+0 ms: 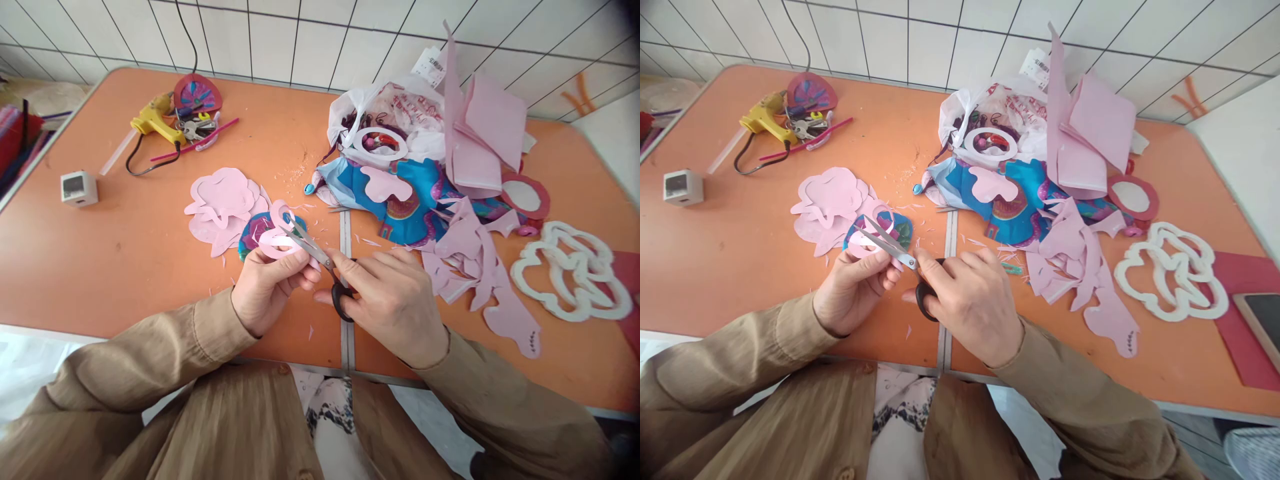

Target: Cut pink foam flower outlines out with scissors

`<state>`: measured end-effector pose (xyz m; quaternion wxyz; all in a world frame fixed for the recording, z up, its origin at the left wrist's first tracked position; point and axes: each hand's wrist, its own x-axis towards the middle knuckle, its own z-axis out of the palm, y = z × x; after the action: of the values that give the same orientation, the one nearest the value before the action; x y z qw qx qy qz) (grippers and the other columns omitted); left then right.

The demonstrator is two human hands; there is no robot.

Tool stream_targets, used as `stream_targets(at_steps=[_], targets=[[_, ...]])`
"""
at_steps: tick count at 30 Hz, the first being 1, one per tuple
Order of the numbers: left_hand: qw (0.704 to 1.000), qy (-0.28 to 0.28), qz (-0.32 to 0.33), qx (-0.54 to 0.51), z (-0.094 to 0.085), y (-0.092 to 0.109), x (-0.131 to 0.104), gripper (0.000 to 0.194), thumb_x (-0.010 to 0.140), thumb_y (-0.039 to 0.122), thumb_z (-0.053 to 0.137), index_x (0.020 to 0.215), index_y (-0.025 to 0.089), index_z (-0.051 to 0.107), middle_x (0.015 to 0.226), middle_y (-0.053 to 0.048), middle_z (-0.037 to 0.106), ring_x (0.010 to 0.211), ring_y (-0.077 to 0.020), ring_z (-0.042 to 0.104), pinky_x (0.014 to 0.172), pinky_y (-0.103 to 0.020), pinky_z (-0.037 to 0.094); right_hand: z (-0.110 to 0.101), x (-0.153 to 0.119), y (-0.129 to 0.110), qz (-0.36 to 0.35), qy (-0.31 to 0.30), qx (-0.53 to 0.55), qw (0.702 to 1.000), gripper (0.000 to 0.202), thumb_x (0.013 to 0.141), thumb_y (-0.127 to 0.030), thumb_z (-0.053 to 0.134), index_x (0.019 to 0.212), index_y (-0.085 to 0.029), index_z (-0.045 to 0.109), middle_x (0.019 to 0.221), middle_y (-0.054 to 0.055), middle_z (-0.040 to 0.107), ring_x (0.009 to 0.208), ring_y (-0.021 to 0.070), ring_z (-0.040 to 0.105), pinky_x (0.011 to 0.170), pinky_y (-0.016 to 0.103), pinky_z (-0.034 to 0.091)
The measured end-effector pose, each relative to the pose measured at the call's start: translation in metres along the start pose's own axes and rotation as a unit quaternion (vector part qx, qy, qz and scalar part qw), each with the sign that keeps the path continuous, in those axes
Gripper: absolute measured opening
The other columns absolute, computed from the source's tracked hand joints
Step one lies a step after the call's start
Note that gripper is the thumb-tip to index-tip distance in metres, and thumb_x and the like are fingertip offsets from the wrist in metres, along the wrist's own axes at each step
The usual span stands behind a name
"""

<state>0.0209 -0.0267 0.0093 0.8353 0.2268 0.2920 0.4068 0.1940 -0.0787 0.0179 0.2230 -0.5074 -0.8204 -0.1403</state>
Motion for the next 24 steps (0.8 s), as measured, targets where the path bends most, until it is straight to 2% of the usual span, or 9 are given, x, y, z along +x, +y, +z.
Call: stream_targets(at_steps=[7, 10, 12, 16, 19, 24], targets=[[1.0, 0.001, -0.003, 0.016, 0.002, 0.001, -0.001, 0.025, 0.062, 0.029, 0.093, 0.064, 0.011, 0.076, 0.059, -0.003, 0.071, 0.053, -0.0076, 0.065, 0.051, -0.013, 0.052, 0.002, -0.002, 0.002, 0.004, -0.003, 0.022, 1.0, 0.03, 0.098, -0.031, 0.063, 0.108, -0.007, 0.076, 0.053, 0.0, 0.059, 0.053, 0.0174, 0.054, 0.062, 0.036, 0.034], [0.999, -0.001, -0.005, 0.033, 0.002, 0.003, 0.0, 0.026, 0.063, 0.031, 0.093, 0.064, 0.011, 0.076, 0.058, -0.002, 0.069, 0.052, -0.007, 0.063, 0.05, -0.013, 0.051, 0.002, -0.003, 0.006, 0.056, -0.011, 0.101, 0.993, 0.032, 0.097, -0.037, 0.063, 0.111, -0.01, 0.076, 0.057, 0.0, 0.061, 0.054, 0.0164, 0.054, 0.06, 0.034, 0.038], [0.999, 0.0, -0.003, 0.037, 0.002, 0.003, 0.001, 0.027, 0.063, 0.031, 0.093, 0.064, 0.011, 0.076, 0.059, -0.002, 0.068, 0.052, -0.0065, 0.062, 0.05, -0.013, 0.051, 0.001, -0.002, 0.009, 0.123, -0.037, 0.195, 0.972, 0.037, 0.095, -0.044, 0.065, 0.113, -0.013, 0.075, 0.06, 0.0, 0.061, 0.055, 0.0159, 0.054, 0.058, 0.032, 0.041], [0.999, 0.0, -0.001, 0.039, 0.001, 0.005, 0.002, 0.027, 0.062, 0.031, 0.093, 0.063, 0.01, 0.075, 0.058, -0.002, 0.067, 0.051, -0.0059, 0.061, 0.05, -0.013, 0.05, -0.001, 0.001, 0.013, 0.234, -0.125, 0.341, 0.902, 0.052, 0.088, -0.059, 0.067, 0.115, -0.015, 0.074, 0.064, 0.001, 0.061, 0.056, 0.0161, 0.054, 0.055, 0.03, 0.046], [0.999, -0.003, 0.0, 0.034, 0.0, 0.005, 0.003, 0.028, 0.062, 0.03, 0.094, 0.063, 0.01, 0.075, 0.058, -0.002, 0.068, 0.051, -0.0058, 0.062, 0.048, -0.012, 0.049, -0.003, 0.004, 0.013, 0.239, -0.172, 0.384, 0.875, 0.059, 0.083, -0.066, 0.068, 0.11, -0.014, 0.074, 0.067, 0.002, 0.062, 0.06, 0.0176, 0.058, 0.058, 0.031, 0.048], [1.0, -0.003, -0.007, 0.03, 0.0, 0.005, 0.004, 0.028, 0.061, 0.029, 0.094, 0.064, 0.009, 0.074, 0.056, -0.002, 0.068, 0.05, -0.0063, 0.062, 0.047, -0.011, 0.049, -0.007, 0.008, 0.011, 0.213, -0.197, 0.398, 0.87, 0.051, 0.084, -0.062, 0.066, 0.106, -0.016, 0.072, 0.068, 0.002, 0.06, 0.061, 0.0179, 0.058, 0.059, 0.032, 0.045]])
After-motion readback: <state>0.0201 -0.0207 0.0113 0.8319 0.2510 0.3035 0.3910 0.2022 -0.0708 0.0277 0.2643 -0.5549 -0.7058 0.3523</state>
